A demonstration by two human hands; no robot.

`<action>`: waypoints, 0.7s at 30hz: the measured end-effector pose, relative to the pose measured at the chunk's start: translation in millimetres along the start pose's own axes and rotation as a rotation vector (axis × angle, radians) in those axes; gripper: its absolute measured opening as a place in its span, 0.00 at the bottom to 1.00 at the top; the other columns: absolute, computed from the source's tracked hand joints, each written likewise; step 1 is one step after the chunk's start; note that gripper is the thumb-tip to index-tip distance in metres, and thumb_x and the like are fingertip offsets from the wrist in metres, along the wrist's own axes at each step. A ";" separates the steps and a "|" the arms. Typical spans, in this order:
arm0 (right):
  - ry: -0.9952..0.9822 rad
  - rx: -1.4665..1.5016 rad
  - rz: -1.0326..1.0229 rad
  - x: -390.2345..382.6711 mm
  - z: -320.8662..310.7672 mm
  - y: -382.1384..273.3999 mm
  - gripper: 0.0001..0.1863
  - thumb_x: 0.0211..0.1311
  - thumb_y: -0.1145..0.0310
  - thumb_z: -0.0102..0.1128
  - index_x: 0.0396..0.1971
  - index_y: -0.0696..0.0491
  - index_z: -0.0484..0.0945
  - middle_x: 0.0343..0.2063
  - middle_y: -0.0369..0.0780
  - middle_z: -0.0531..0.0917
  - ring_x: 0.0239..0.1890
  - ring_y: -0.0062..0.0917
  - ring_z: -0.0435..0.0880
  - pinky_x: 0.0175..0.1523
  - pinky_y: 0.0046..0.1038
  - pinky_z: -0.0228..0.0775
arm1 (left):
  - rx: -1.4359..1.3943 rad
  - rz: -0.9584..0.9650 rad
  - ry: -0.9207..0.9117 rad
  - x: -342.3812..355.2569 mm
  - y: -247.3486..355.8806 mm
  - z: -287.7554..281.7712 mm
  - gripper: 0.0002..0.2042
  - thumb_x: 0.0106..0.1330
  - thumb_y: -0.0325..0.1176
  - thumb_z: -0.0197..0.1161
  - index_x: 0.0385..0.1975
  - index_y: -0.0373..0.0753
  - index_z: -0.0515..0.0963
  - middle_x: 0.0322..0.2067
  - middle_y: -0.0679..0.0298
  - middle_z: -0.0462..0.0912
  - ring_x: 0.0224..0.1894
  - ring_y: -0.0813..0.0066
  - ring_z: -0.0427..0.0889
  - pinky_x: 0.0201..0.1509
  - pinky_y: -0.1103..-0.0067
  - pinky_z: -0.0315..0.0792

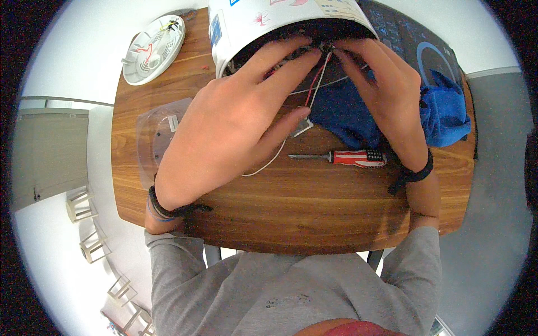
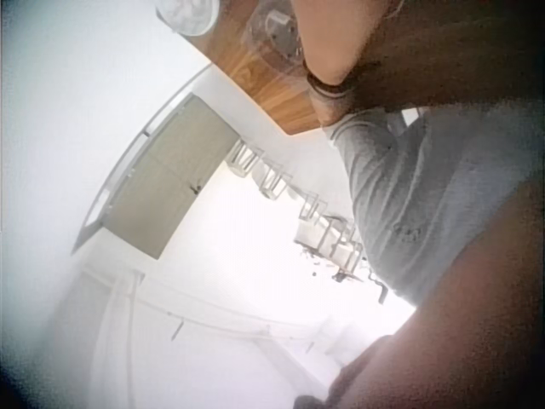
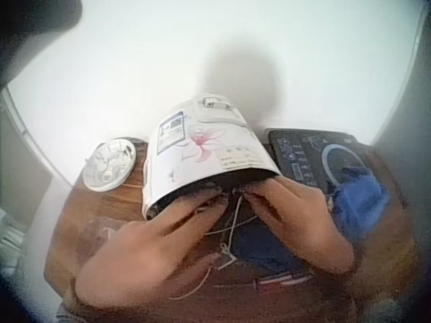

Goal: The person repairs a white electronic device by connecting internal wires and securing them with a screwdriver. They then reassemble the device by placing the top cover back on.

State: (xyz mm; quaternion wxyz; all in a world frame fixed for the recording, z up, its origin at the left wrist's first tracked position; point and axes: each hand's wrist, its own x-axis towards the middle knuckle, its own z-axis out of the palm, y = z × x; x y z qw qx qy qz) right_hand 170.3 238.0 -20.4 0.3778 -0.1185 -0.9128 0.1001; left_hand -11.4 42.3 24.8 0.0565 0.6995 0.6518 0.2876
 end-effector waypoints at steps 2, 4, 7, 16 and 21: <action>0.008 0.005 -0.003 0.3 0.5 -0.1 0.10 0.72 0.69 0.74 0.49 0.52 0.85 0.41 0.44 0.90 0.45 0.46 0.92 0.48 0.41 0.86 | 0.018 0.021 0.026 0.7 0.0 2.8 0.31 0.71 0.32 0.76 0.74 0.42 0.78 0.73 0.52 0.79 0.65 0.44 0.85 0.63 0.61 0.86; 0.013 -0.006 -0.005 0.5 1.3 -0.1 0.10 0.72 0.69 0.73 0.49 0.51 0.85 0.41 0.44 0.90 0.45 0.46 0.92 0.47 0.42 0.86 | 0.013 0.038 0.032 1.5 1.0 5.1 0.30 0.71 0.31 0.76 0.74 0.43 0.78 0.73 0.52 0.79 0.67 0.43 0.84 0.67 0.60 0.84; 0.014 -0.017 0.001 0.4 1.9 -0.7 0.10 0.72 0.69 0.73 0.48 0.51 0.85 0.41 0.45 0.90 0.44 0.47 0.92 0.47 0.43 0.86 | -0.040 0.045 0.015 1.4 4.6 7.4 0.30 0.71 0.31 0.76 0.74 0.43 0.78 0.73 0.52 0.79 0.68 0.42 0.84 0.69 0.59 0.82; 0.002 0.009 0.005 2.0 1.1 0.1 0.10 0.73 0.68 0.73 0.49 0.52 0.84 0.41 0.45 0.90 0.44 0.48 0.92 0.47 0.44 0.86 | -0.079 0.020 -0.022 1.5 5.0 20.2 0.33 0.72 0.34 0.76 0.77 0.42 0.75 0.77 0.45 0.74 0.71 0.37 0.81 0.74 0.55 0.78; 0.000 -0.006 0.008 2.4 2.3 0.1 0.10 0.73 0.67 0.72 0.48 0.52 0.84 0.41 0.46 0.90 0.44 0.48 0.92 0.47 0.44 0.86 | -0.110 0.045 -0.043 3.3 2.2 24.0 0.34 0.73 0.35 0.75 0.79 0.42 0.72 0.79 0.41 0.71 0.73 0.36 0.79 0.75 0.55 0.77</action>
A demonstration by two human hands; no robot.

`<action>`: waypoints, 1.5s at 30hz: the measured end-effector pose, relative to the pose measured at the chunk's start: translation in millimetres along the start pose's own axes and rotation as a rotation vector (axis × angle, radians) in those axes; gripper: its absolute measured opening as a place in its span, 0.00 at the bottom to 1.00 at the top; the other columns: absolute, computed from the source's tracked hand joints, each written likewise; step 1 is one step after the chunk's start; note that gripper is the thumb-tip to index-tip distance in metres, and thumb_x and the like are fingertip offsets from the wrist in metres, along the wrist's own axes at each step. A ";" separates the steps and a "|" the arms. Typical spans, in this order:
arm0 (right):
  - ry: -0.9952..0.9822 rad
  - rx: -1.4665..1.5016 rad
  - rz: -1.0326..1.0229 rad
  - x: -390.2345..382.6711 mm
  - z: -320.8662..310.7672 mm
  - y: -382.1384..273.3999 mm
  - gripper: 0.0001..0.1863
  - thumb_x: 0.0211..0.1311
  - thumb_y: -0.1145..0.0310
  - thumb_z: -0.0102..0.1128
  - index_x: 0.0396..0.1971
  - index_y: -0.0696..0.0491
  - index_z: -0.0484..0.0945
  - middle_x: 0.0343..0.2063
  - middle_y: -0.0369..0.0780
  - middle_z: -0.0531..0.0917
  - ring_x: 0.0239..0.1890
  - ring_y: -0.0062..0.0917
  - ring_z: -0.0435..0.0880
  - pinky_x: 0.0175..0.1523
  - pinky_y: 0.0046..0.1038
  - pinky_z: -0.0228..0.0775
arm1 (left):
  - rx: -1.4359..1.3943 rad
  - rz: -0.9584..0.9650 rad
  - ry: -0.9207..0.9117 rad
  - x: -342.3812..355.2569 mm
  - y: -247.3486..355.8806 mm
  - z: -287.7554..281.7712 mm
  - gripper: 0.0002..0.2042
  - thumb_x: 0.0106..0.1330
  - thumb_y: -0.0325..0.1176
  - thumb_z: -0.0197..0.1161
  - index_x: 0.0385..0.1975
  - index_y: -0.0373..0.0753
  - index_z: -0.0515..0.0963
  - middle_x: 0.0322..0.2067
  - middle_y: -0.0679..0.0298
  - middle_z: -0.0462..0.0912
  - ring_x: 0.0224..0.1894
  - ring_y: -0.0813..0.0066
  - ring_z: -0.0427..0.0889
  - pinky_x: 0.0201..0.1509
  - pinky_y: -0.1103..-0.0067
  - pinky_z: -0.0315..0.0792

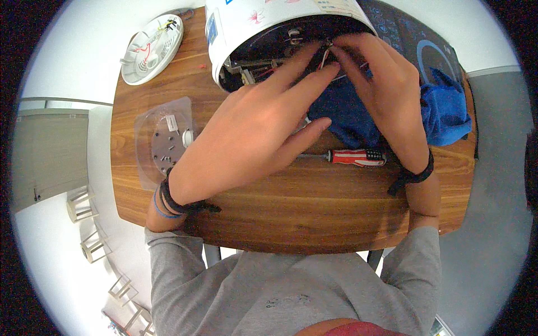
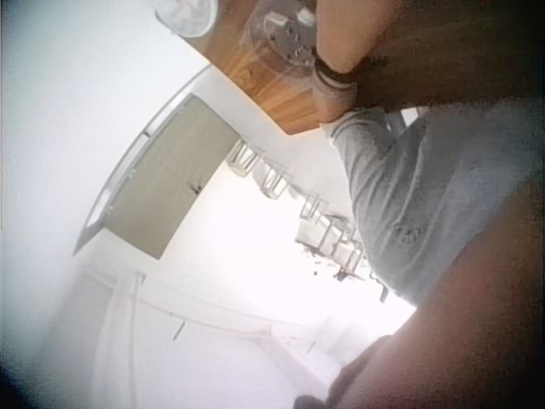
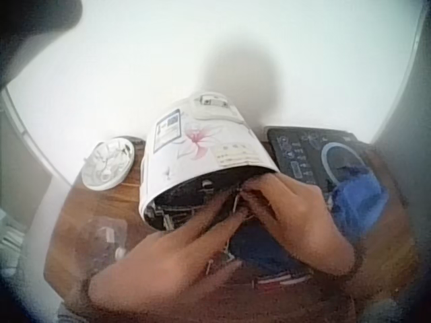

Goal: The person repairs a white electronic device by connecting internal wires and securing them with a screwdriver. They then reassemble the device by placing the top cover back on.

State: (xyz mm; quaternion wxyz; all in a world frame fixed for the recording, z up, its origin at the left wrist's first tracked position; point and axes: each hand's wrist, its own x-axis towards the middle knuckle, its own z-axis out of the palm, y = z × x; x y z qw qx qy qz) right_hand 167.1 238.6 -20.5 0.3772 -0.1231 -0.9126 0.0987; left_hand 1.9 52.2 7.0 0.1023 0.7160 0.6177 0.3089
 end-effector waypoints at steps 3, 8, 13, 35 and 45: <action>0.010 0.009 0.007 -0.1 -0.1 -0.7 0.09 0.73 0.67 0.72 0.48 0.52 0.84 0.41 0.46 0.90 0.44 0.48 0.92 0.47 0.44 0.86 | -0.104 -0.083 -0.060 1.8 0.6 0.0 0.35 0.74 0.35 0.74 0.80 0.41 0.71 0.79 0.39 0.70 0.70 0.37 0.82 0.74 0.56 0.78; -0.020 0.001 0.025 0.4 -0.5 -1.3 0.09 0.74 0.67 0.71 0.48 0.52 0.84 0.40 0.47 0.90 0.44 0.48 0.92 0.47 0.45 0.85 | -0.022 0.013 0.030 3.7 -10.0 7.4 0.34 0.74 0.34 0.74 0.79 0.39 0.71 0.78 0.38 0.71 0.54 0.43 0.91 0.68 0.57 0.81; -0.036 -0.002 0.037 0.5 -1.4 -0.2 0.09 0.75 0.67 0.70 0.48 0.52 0.84 0.40 0.47 0.90 0.44 0.49 0.91 0.47 0.46 0.85 | -0.036 0.038 0.056 8.9 -10.3 10.4 0.32 0.73 0.32 0.75 0.76 0.38 0.73 0.76 0.38 0.73 0.47 0.48 0.92 0.62 0.60 0.84; -0.065 0.050 0.088 1.5 -3.0 -1.1 0.10 0.71 0.65 0.75 0.46 0.51 0.87 0.39 0.46 0.91 0.43 0.47 0.93 0.47 0.45 0.86 | -0.027 0.008 0.150 10.7 -14.5 7.9 0.29 0.71 0.32 0.77 0.72 0.38 0.80 0.67 0.48 0.85 0.40 0.59 0.95 0.45 0.68 0.89; -0.082 -0.032 0.060 4.4 -6.8 -4.2 0.09 0.70 0.71 0.79 0.46 0.55 0.90 0.37 0.43 0.94 0.38 0.30 0.96 0.42 0.30 0.87 | -0.051 -0.027 0.068 11.6 -12.1 1.8 0.29 0.72 0.29 0.75 0.72 0.35 0.79 0.73 0.45 0.80 0.44 0.56 0.96 0.49 0.67 0.90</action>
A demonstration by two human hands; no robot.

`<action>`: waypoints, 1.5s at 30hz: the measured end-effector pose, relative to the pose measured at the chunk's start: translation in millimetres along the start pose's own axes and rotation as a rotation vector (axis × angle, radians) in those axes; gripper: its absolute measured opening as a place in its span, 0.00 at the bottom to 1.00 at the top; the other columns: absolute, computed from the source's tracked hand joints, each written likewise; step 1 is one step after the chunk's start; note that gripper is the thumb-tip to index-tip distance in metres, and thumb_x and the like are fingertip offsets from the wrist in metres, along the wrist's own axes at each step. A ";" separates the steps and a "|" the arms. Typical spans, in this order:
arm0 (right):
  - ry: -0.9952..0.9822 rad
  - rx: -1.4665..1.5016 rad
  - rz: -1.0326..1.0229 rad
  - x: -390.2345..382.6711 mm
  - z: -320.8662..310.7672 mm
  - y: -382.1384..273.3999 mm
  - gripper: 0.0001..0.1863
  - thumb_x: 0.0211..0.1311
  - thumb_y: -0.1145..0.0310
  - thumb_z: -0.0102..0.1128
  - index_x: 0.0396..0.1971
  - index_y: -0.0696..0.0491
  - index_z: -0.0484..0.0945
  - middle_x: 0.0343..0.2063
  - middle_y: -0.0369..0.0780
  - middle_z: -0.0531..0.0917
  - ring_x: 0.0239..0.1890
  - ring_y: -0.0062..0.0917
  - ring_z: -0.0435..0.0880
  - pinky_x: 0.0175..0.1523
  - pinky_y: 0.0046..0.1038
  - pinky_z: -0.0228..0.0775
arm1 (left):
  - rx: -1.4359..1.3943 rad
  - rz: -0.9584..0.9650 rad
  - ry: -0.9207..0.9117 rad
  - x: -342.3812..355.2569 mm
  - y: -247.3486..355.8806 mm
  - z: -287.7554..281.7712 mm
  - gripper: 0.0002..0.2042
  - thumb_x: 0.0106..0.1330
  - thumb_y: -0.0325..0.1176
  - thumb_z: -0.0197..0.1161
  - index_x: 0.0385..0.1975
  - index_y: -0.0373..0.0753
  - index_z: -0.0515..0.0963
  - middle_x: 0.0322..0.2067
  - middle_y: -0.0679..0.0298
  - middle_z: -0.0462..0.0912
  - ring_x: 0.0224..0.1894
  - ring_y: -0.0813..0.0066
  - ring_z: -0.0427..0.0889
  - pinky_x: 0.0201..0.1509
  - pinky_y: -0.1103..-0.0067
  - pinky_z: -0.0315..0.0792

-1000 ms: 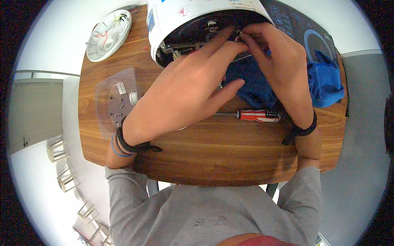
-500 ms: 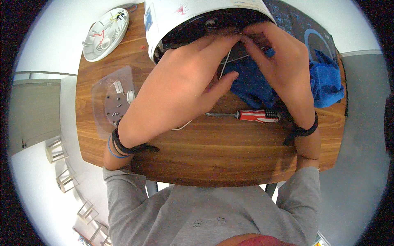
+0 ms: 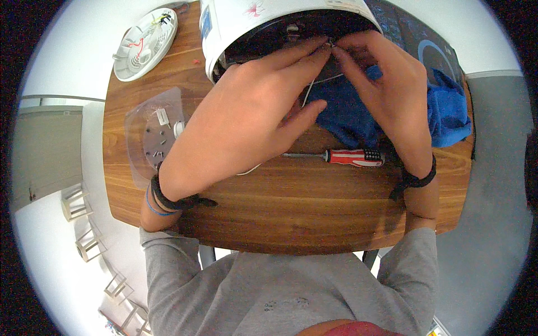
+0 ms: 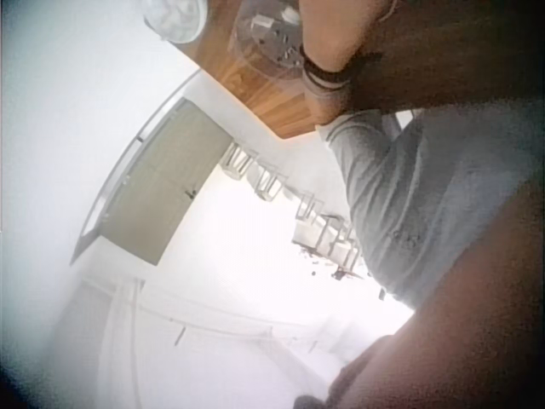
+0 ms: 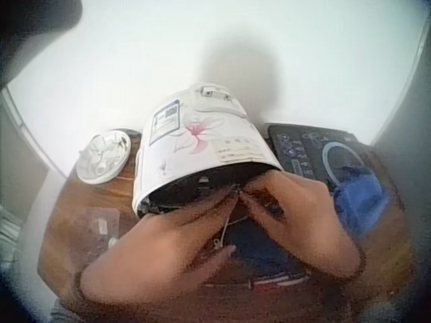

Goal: The person repairs a white electronic device by connecting internal wires and securing them with a screwdriver. They then reassemble the device by placing the top cover back on.

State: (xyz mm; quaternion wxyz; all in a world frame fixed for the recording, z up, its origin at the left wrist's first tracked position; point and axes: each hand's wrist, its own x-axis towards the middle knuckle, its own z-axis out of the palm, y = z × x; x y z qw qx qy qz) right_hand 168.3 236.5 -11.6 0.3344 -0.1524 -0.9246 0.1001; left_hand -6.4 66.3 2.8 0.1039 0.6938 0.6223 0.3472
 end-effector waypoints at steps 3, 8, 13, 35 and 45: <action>0.011 0.030 0.004 0.4 1.1 -0.9 0.09 0.70 0.71 0.79 0.45 0.55 0.89 0.36 0.43 0.94 0.37 0.29 0.96 0.41 0.30 0.87 | -0.024 0.024 0.017 -0.4 -2.4 0.7 0.30 0.71 0.29 0.76 0.73 0.35 0.79 0.73 0.46 0.80 0.42 0.59 0.95 0.47 0.67 0.90; 0.002 0.035 0.030 -0.4 1.8 -1.4 0.09 0.70 0.70 0.79 0.45 0.55 0.89 0.35 0.44 0.94 0.37 0.28 0.96 0.42 0.29 0.86 | -0.053 -0.007 -0.018 0.0 -4.2 -1.4 0.28 0.70 0.30 0.77 0.71 0.36 0.80 0.72 0.46 0.81 0.40 0.61 0.94 0.45 0.67 0.89; 0.005 0.017 0.035 0.1 3.6 -3.0 0.08 0.70 0.70 0.79 0.44 0.55 0.89 0.35 0.43 0.94 0.36 0.28 0.96 0.42 0.29 0.86 | 0.019 0.019 -0.033 -1.0 -4.1 -2.6 0.23 0.70 0.30 0.76 0.65 0.35 0.85 0.72 0.45 0.81 0.41 0.59 0.94 0.48 0.67 0.89; -0.022 0.055 0.024 0.0 2.5 -1.8 0.11 0.70 0.73 0.78 0.50 0.53 0.91 0.39 0.42 0.95 0.41 0.27 0.97 0.46 0.28 0.87 | 0.039 0.075 0.012 -1.2 -4.3 1.5 0.24 0.71 0.32 0.76 0.65 0.30 0.83 0.72 0.42 0.80 0.58 0.44 0.91 0.62 0.62 0.87; -0.064 0.139 0.045 -0.9 2.5 1.3 0.12 0.70 0.74 0.78 0.51 0.54 0.90 0.40 0.42 0.95 0.42 0.26 0.97 0.48 0.28 0.87 | -0.022 0.069 0.062 -2.2 -10.3 5.4 0.20 0.73 0.28 0.74 0.63 0.33 0.84 0.70 0.44 0.83 0.55 0.48 0.94 0.58 0.65 0.89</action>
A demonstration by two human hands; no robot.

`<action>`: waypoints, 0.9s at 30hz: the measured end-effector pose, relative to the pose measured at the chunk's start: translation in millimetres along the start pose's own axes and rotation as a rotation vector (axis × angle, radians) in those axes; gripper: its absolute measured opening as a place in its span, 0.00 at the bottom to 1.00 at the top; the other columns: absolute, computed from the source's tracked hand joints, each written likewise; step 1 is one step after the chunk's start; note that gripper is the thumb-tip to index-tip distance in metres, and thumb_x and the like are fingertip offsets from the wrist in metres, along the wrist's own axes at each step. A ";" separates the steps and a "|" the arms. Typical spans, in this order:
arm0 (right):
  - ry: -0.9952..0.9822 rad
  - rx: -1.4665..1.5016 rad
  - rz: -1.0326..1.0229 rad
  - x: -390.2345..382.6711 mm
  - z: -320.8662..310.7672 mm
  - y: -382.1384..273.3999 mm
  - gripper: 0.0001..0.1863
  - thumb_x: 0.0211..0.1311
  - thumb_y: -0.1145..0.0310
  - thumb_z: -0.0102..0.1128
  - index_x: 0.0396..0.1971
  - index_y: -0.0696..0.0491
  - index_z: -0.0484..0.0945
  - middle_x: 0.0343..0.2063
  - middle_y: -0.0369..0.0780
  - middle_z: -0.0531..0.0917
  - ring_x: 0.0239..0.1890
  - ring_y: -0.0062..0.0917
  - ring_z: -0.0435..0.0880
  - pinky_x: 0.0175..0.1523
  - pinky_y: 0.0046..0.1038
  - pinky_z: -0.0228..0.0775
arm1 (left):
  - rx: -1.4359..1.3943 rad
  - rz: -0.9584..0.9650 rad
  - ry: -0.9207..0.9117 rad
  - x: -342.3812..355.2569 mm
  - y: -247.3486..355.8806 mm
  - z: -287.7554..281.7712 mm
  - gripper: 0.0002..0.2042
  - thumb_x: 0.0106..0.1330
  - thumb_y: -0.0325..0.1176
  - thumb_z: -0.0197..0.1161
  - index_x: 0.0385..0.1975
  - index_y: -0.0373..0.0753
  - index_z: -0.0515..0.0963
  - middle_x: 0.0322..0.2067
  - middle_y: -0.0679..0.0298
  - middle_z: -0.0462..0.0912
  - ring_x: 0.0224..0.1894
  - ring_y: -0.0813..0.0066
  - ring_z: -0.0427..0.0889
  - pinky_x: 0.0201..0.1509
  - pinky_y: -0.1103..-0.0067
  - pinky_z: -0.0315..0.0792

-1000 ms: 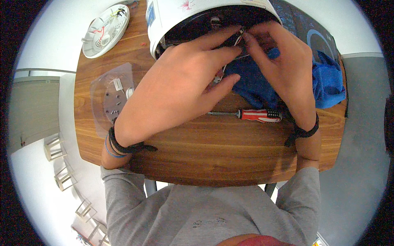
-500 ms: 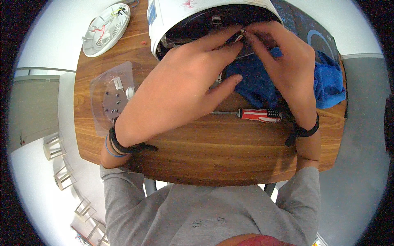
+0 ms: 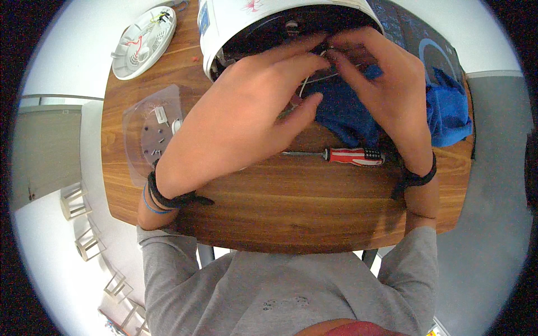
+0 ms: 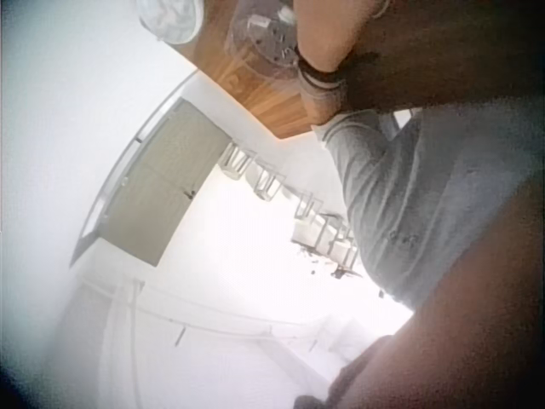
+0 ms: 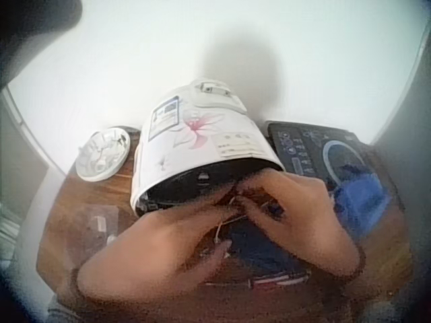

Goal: The person repairs a white electronic device by connecting internal wires and securing them with a screwdriver. They then reassemble the device by placing the top cover back on.

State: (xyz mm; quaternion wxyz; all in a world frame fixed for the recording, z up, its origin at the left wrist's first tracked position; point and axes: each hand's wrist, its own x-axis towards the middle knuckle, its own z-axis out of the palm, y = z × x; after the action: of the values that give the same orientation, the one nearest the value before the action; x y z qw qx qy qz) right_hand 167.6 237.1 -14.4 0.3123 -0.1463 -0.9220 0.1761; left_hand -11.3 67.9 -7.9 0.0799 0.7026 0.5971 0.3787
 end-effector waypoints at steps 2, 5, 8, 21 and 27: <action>-0.016 0.033 0.022 -0.2 -1.9 -2.6 0.11 0.70 0.75 0.77 0.50 0.55 0.89 0.41 0.41 0.95 0.43 0.25 0.97 0.49 0.28 0.88 | -0.021 -0.021 -0.019 2.2 2.1 -1.5 0.17 0.74 0.27 0.73 0.60 0.34 0.83 0.63 0.46 0.87 0.54 0.49 0.94 0.57 0.65 0.89; -0.043 0.103 0.064 -2.1 -2.4 -1.4 0.10 0.70 0.76 0.77 0.48 0.56 0.89 0.40 0.40 0.95 0.43 0.23 0.96 0.50 0.28 0.88 | -0.038 -0.080 -0.051 6.1 7.6 -5.4 0.15 0.74 0.27 0.73 0.57 0.36 0.82 0.54 0.49 0.90 0.52 0.50 0.94 0.55 0.65 0.88; -0.092 0.175 0.113 -1.8 -6.8 -7.9 0.09 0.70 0.77 0.77 0.47 0.57 0.88 0.40 0.39 0.95 0.44 0.22 0.95 0.52 0.27 0.87 | -0.031 -0.070 -0.025 6.1 5.8 -4.0 0.14 0.74 0.27 0.73 0.55 0.37 0.80 0.47 0.51 0.91 0.50 0.50 0.94 0.52 0.65 0.87; -0.091 0.351 0.094 -5.3 1.0 -9.8 0.12 0.66 0.68 0.79 0.46 0.51 0.88 0.39 0.42 0.93 0.41 0.37 0.95 0.46 0.33 0.86 | 0.041 -0.113 0.005 6.9 6.9 0.6 0.11 0.74 0.21 0.67 0.49 0.39 0.72 0.39 0.47 0.87 0.46 0.34 0.89 0.47 0.57 0.83; -0.113 0.262 0.086 -5.6 0.9 -13.2 0.12 0.64 0.69 0.79 0.45 0.52 0.87 0.39 0.42 0.92 0.41 0.38 0.95 0.46 0.34 0.86 | 0.003 -0.065 0.038 5.7 5.8 1.6 0.12 0.73 0.19 0.66 0.49 0.38 0.72 0.38 0.45 0.86 0.46 0.33 0.89 0.45 0.56 0.82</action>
State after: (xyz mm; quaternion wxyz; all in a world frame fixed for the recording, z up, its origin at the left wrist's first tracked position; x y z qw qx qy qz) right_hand 169.2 223.0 -12.5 0.2687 -0.1336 -0.9001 0.3160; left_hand -5.7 72.0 -3.3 0.0799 0.6758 0.6214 0.3882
